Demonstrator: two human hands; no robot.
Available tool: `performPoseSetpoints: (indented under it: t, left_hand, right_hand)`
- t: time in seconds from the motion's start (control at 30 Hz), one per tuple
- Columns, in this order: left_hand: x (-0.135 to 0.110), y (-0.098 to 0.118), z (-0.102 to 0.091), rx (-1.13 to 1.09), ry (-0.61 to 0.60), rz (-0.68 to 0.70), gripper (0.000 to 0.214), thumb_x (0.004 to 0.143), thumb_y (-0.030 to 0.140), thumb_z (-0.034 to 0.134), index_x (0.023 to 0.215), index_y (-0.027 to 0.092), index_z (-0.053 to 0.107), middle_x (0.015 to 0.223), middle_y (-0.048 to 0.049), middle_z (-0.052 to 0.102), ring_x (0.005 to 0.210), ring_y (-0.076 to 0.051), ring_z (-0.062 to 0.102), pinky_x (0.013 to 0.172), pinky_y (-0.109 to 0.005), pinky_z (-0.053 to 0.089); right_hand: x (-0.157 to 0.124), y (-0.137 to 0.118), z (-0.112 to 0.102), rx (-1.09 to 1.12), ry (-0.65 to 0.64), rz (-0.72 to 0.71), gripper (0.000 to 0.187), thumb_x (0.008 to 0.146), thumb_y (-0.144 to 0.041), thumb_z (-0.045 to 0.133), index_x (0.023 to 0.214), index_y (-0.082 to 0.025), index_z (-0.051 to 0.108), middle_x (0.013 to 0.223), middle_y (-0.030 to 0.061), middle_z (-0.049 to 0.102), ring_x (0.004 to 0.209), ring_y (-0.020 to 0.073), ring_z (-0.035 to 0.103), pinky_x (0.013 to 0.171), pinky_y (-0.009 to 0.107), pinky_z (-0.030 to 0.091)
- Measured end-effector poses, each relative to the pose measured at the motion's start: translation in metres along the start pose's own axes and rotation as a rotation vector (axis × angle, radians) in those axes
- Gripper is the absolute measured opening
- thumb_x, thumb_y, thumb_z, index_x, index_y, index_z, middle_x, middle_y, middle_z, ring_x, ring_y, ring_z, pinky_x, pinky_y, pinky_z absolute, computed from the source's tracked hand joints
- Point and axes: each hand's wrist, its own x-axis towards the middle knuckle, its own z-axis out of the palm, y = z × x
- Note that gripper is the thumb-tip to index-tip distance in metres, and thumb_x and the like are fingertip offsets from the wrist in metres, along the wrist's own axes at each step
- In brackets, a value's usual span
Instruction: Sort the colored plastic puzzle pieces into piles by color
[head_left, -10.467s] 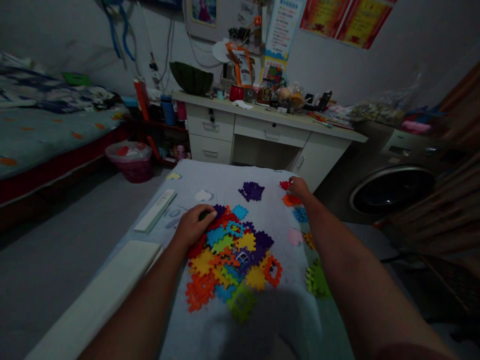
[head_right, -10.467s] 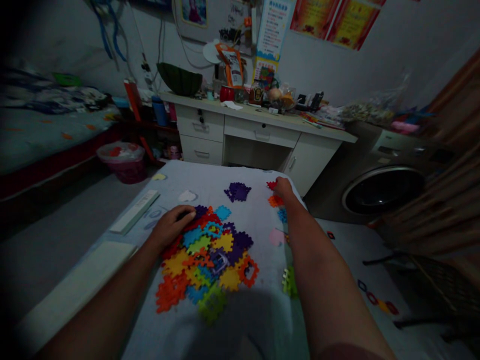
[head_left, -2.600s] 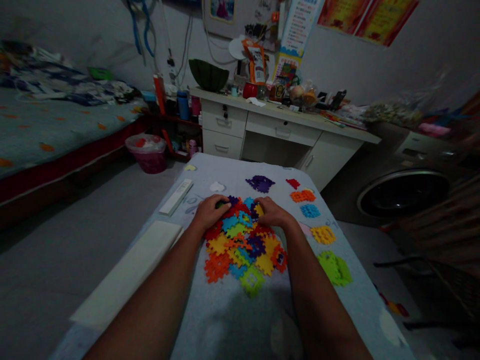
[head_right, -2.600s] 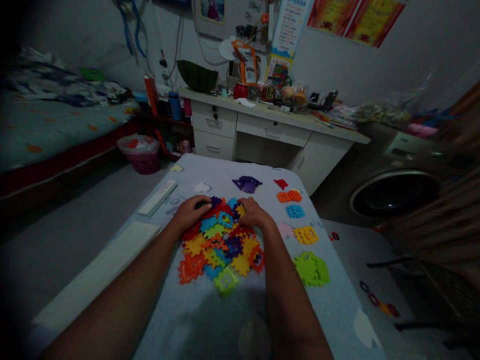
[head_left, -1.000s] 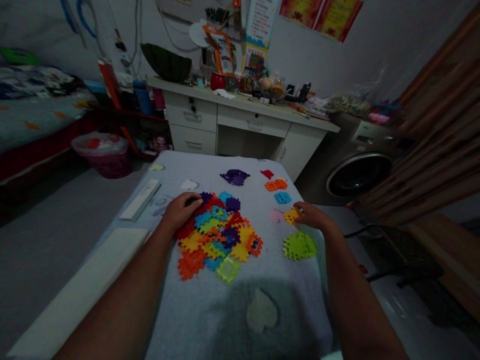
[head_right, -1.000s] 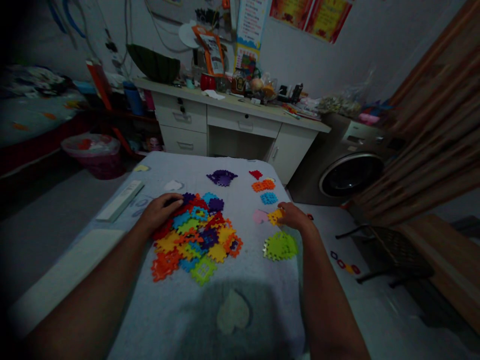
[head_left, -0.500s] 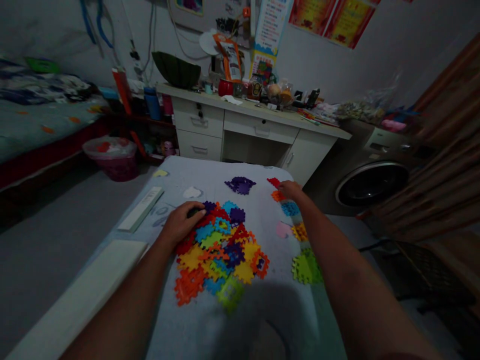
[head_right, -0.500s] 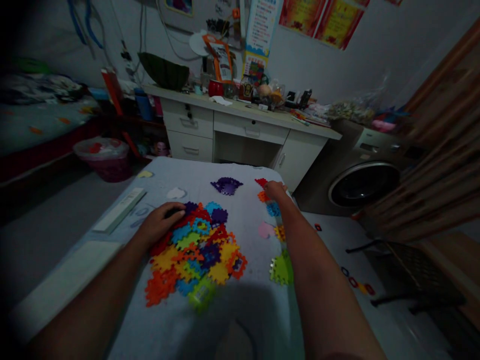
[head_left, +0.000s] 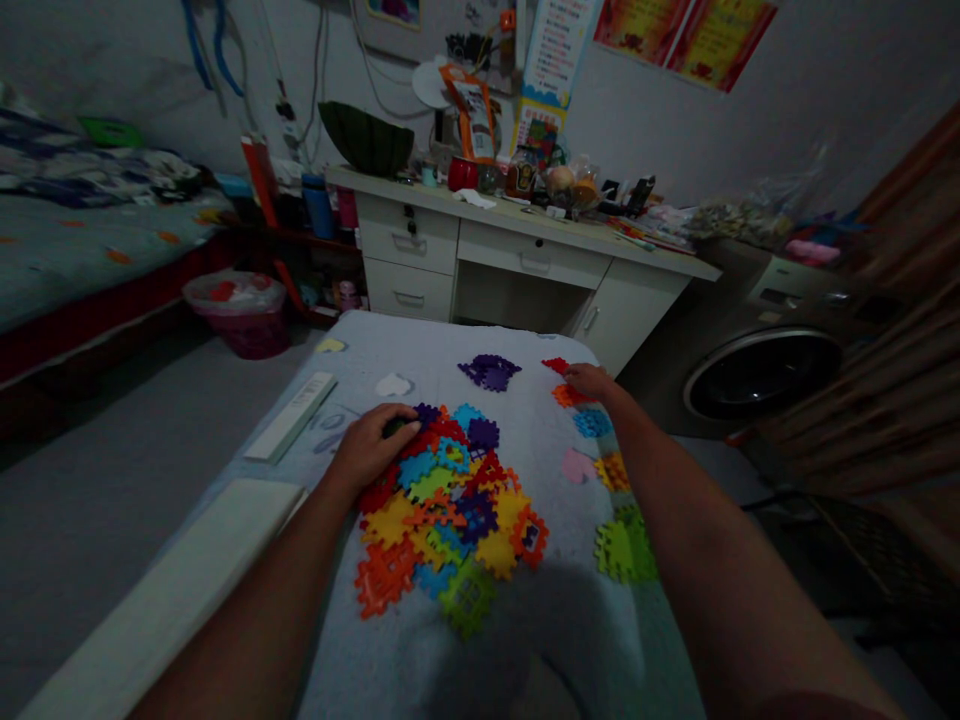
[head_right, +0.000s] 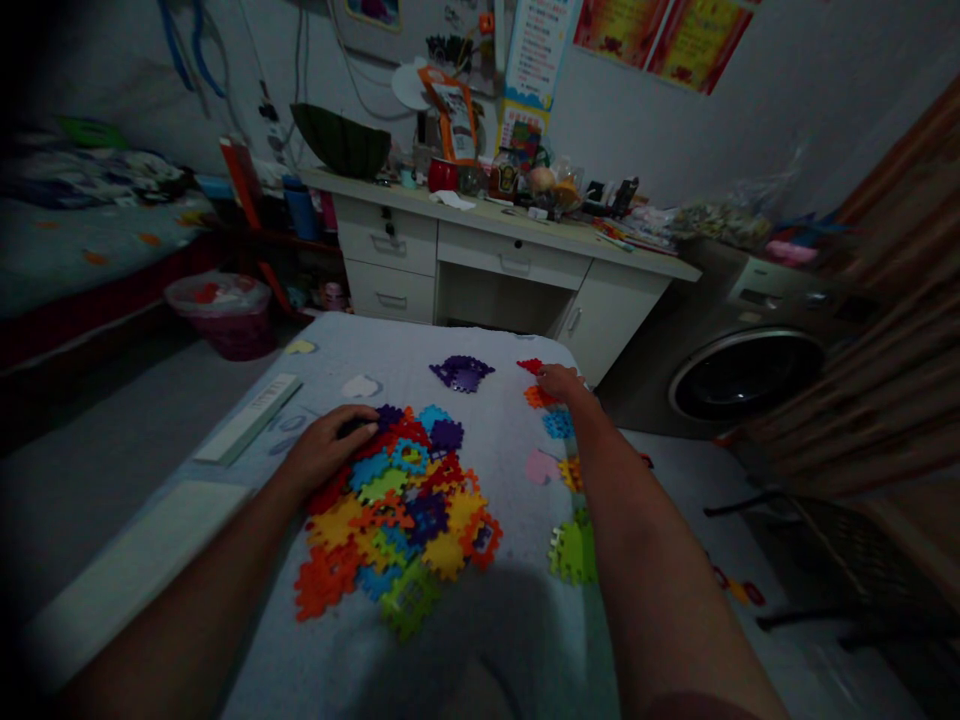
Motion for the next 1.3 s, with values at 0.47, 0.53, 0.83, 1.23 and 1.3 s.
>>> performPoseSetpoints:
  t: [0.47,0.53,0.83,1.23,1.3]
  left_hand:
    - [-0.001,0.002,-0.001,-0.002,-0.002,0.0,0.041,0.077,0.056,0.058,0.099,0.022,0.069,0.109,-0.0054,0.071,0.104,-0.027,0.064,0.096,-0.04,0.047]
    - [-0.001,0.0,0.0,0.0,0.001,0.009,0.041,0.078,0.055,0.058,0.1,0.022,0.069,0.109,-0.005,0.071,0.105,-0.027,0.064,0.097,-0.039,0.047]
    - [0.001,-0.009,0.002,0.005,0.009,0.041,0.039,0.08,0.053,0.058,0.1,0.022,0.069,0.109,-0.0055,0.071,0.105,-0.026,0.064,0.097,-0.039,0.048]
    - [0.001,-0.009,0.003,0.004,0.015,0.045,0.038,0.08,0.052,0.058,0.101,0.022,0.069,0.11,-0.0058,0.071,0.106,-0.025,0.064,0.096,-0.039,0.048]
    - [0.001,-0.009,0.003,0.008,0.013,0.049,0.038,0.08,0.052,0.058,0.101,0.022,0.069,0.109,-0.0055,0.071,0.105,-0.025,0.064,0.096,-0.039,0.048]
  right_hand:
    - [-0.014,-0.001,0.011,-0.146,-0.192,0.091,0.063,0.076,-0.055,0.062,0.135,-0.033,0.056,0.141,0.0129,0.049,0.128,0.0414,0.044,0.1,0.058,0.036]
    - [-0.015,-0.002,0.013,-0.149,-0.178,0.091,0.06,0.078,-0.056,0.059,0.133,-0.033,0.058,0.14,0.0138,0.05,0.128,0.0417,0.044,0.1,0.058,0.035]
    - [-0.039,-0.068,-0.005,0.029,-0.068,-0.114,0.037,0.084,-0.039,0.063,0.115,-0.019,0.068,0.124,0.0117,0.064,0.113,0.0272,0.057,0.094,0.037,0.042]
    - [-0.08,-0.142,0.03,0.203,-0.183,-0.403,0.052,0.066,-0.034,0.081,0.112,-0.017,0.065,0.112,0.0103,0.065,0.097,0.0217,0.06,0.082,0.029,0.045]
    - [-0.077,-0.14,0.027,0.222,-0.186,-0.394,0.048,0.065,-0.031,0.082,0.108,-0.018,0.066,0.107,0.0076,0.067,0.093,0.0201,0.06,0.079,0.027,0.044]
